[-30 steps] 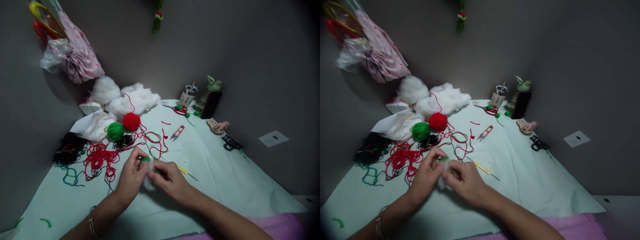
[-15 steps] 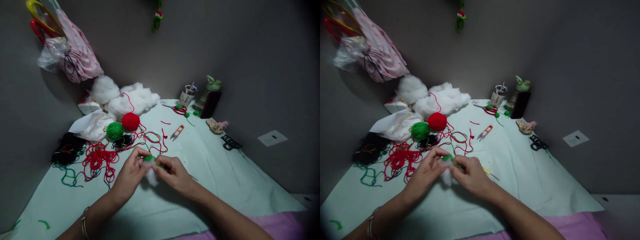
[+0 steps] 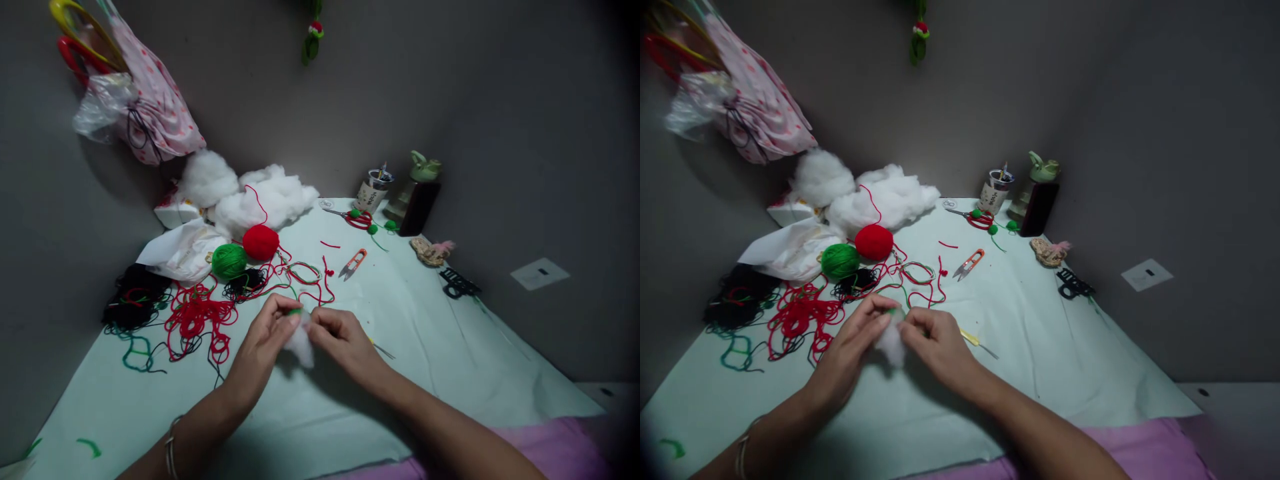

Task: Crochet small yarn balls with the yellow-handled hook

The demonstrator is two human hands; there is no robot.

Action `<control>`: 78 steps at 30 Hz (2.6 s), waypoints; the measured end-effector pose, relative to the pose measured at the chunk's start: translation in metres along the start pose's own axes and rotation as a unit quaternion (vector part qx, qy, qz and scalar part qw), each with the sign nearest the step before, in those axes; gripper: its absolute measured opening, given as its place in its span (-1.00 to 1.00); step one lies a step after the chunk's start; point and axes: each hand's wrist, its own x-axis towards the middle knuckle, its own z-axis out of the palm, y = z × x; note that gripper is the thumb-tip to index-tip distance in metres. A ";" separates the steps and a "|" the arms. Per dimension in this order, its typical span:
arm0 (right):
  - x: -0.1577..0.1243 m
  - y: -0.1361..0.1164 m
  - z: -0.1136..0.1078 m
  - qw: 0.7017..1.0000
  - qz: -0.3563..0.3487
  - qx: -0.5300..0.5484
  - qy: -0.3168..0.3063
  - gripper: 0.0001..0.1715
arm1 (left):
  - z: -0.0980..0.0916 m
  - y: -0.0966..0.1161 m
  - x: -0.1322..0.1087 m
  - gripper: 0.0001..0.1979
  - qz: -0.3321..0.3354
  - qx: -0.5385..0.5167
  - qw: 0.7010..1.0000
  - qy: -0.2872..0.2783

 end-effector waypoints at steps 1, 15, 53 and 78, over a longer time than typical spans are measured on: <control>0.001 0.000 -0.002 1.000 0.004 0.004 0.010 -0.57 | -0.001 0.001 -0.001 -0.78 -0.011 -0.024 1.000 -0.008; -0.008 0.002 0.006 0.986 -0.066 -0.150 -0.009 -0.64 | 0.001 -0.006 0.007 -0.89 0.063 0.065 0.996 0.027; 0.004 -0.004 -0.019 0.958 -0.203 -0.180 0.092 -0.79 | -0.001 -0.006 0.010 -0.76 0.031 -0.049 0.998 0.025; 0.005 0.009 -0.006 0.989 -0.042 -0.134 0.048 -0.61 | 0.008 0.004 0.000 -0.73 -0.005 -0.055 0.998 0.012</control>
